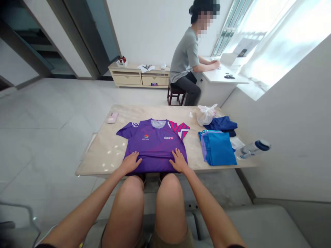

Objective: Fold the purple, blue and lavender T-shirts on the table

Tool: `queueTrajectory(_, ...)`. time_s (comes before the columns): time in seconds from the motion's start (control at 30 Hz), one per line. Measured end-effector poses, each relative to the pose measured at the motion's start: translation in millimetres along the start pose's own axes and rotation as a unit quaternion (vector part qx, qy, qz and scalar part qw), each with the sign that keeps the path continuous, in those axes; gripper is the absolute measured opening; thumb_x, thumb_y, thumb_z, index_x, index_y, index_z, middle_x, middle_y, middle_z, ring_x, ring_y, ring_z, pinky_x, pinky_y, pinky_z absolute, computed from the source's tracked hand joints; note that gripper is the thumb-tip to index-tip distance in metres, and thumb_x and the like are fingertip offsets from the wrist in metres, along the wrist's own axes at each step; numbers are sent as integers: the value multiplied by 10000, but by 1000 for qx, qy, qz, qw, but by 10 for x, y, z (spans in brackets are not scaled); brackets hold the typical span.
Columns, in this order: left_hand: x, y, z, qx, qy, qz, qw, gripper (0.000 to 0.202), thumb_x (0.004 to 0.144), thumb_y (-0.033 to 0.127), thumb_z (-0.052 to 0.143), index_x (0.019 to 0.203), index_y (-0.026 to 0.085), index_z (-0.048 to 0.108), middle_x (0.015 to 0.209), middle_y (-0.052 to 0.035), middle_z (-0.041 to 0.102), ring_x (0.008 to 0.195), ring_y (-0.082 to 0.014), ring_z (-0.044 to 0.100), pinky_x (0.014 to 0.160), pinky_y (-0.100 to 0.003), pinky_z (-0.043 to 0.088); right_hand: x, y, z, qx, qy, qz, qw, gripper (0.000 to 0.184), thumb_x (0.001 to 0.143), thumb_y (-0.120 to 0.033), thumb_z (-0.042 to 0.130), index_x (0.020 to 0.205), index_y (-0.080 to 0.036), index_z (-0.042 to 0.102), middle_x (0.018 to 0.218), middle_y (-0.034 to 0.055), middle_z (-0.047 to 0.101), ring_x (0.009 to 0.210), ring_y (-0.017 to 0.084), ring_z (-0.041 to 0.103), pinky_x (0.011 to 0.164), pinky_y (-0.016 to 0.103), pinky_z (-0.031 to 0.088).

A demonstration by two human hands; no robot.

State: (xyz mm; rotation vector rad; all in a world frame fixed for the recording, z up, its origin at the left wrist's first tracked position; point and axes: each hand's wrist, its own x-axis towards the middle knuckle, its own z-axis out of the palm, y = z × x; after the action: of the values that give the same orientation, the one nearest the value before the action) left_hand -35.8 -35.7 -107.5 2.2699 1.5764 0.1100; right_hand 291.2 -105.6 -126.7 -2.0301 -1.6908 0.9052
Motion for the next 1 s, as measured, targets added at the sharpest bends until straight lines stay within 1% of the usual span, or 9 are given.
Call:
queueTrajectory(0.13, -461, 233, -379, -87, 3, 15, 996, 479, 1092, 376, 401, 1270, 190, 805, 1323, -119, 816, 1253, -253, 776, 1112, -372, 601, -544, -304, -179, 87, -11, -12, 996, 768, 1137, -681, 242, 1479, -183, 715, 1513, 168, 684, 1444, 288, 637, 1247, 511, 475)
queueTrajectory(0.2, -885, 341, -417, -211, -9, 7, 978, 528, 1114, 423, 353, 1152, 221, 840, 1207, -83, 852, 1161, -255, 806, 1066, -389, 634, -956, -428, -142, 224, -17, -25, 974, 760, 1092, -772, 339, 1323, -227, 814, 1419, 129, 749, 1383, 305, 678, 1263, 516, 464)
queueTrajectory(0.27, -1339, 427, -364, -264, 49, -13, 963, 510, 1110, 475, 393, 1226, 223, 822, 1296, -88, 825, 1240, -274, 774, 1146, -452, 601, -1362, -511, -59, 297, 32, -12, 954, 696, 1061, -778, 445, 1257, -241, 842, 1422, 115, 748, 1396, 313, 662, 1304, 515, 415)
queueTrajectory(0.4, -1955, 519, -235, -228, 182, -17, 957, 491, 1133, 414, 392, 1499, 250, 675, 1572, -74, 673, 1474, -255, 625, 1277, -521, 501, -1861, -590, 70, 295, 158, 15, 942, 599, 1072, -669, 505, 1424, -255, 756, 1523, 106, 685, 1425, 291, 638, 1286, 468, 455)
queueTrajectory(0.5, -2039, 560, -278, -160, 214, 3, 964, 471, 1135, 333, 394, 1528, 256, 641, 1558, -72, 683, 1435, -243, 654, 1224, -509, 560, -1969, -652, 99, 206, 203, -11, 957, 538, 1105, -558, 468, 1456, -239, 722, 1514, 108, 689, 1390, 288, 660, 1232, 470, 506)
queueTrajectory(0.57, -1993, 611, -351, -100, 226, 40, 968, 446, 1110, 297, 447, 1497, 257, 666, 1540, -75, 694, 1420, -265, 658, 1195, -518, 578, -1999, -739, 109, 94, 229, -73, 966, 464, 1096, -457, 504, 1462, -257, 707, 1540, 88, 670, 1426, 296, 623, 1231, 494, 487)
queueTrajectory(0.73, -1885, 771, -482, -32, 250, 85, 964, 294, 1024, 242, 586, 1236, 271, 788, 1359, -64, 777, 1339, -312, 666, 1153, -541, 565, -2025, -1060, 127, -161, 274, -211, 924, 270, 1022, -224, 589, 1205, -287, 778, 1443, 42, 725, 1435, 320, 568, 1241, 545, 357)
queueTrajectory(0.87, -1926, 767, -514, -47, 249, 73, 965, 281, 1026, 230, 579, 1209, 268, 789, 1314, -75, 781, 1300, -310, 667, 1112, -520, 567, -1979, -1237, 134, -165, 300, -201, 918, 220, 1045, -214, 559, 1109, -248, 767, 1275, 67, 782, 1309, 300, 632, 1186, 513, 388)
queueTrajectory(1.0, -1994, 653, -554, -46, 254, 77, 963, 300, 1028, 231, 573, 1246, 259, 776, 1339, -81, 768, 1305, -303, 659, 1100, -501, 564, -1955, -1312, 152, -169, 309, -196, 915, 215, 1043, -215, 557, 1103, -241, 762, 1269, 74, 781, 1298, 303, 637, 1199, 514, 376)
